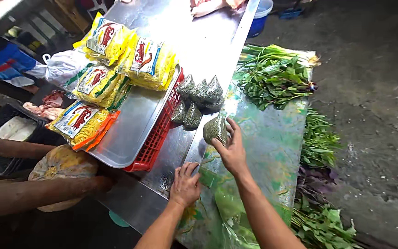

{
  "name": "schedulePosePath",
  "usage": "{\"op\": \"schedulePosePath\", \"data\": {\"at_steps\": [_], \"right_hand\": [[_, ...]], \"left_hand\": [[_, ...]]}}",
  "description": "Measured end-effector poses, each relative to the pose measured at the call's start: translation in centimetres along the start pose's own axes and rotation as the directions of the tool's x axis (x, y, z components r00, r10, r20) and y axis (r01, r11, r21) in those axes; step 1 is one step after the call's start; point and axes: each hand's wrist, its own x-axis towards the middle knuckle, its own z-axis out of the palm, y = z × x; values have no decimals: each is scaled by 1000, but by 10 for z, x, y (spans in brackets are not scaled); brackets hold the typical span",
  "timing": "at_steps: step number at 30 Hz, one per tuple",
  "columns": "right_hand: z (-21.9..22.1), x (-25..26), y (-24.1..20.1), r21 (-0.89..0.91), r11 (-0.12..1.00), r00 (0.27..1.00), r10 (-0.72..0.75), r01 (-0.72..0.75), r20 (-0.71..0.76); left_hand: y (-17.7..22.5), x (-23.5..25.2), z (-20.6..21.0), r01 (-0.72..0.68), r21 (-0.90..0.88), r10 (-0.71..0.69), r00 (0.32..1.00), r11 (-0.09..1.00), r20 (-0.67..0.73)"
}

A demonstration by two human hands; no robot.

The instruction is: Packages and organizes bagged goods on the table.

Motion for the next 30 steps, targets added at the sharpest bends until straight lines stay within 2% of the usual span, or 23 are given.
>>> {"op": "schedulePosePath", "data": {"at_steps": [2, 3, 5, 8, 15, 22, 25, 27, 30], "right_hand": [[34, 20, 27, -170, 974, 972, -178, 152, -150], [47, 30, 46, -275, 942, 954, -244, 191, -172], [63, 42, 77, -450, 878, 957, -253, 165, -143], [72, 48, 97, -562, 813, 952, -272, 151, -139], [68, 50, 104, -585, 778, 938, -338, 229, -81], [57, 55, 94, -425, 851, 880, -425, 309, -210], [57, 53, 96, -503, 798, 866, -468, 330, -174], [60, 55, 101, -585, 760, 910, -406, 284, -85], [63, 53, 86, -695, 698, 976, -215, 175, 29]], "left_hand": [[-2, 0, 1, -9, 5, 9, 1000, 1000, -22], [-1, 0, 2, -11, 8, 11, 1000, 1000, -25], [-1, -1, 1, -10, 15, 10, 1000, 1000, -9], [-2, -1, 2, -12, 26, 12, 1000, 1000, -6], [-2, -1, 3, -19, 19, 19, 999, 1000, -25], [-4, -1, 5, -24, 29, 25, 999, 999, -35], [-3, -1, 5, -24, 37, 25, 999, 999, -29], [-2, -2, 5, -22, 37, 22, 999, 999, -24], [-3, -1, 4, -19, 49, 21, 999, 999, -26]]}}
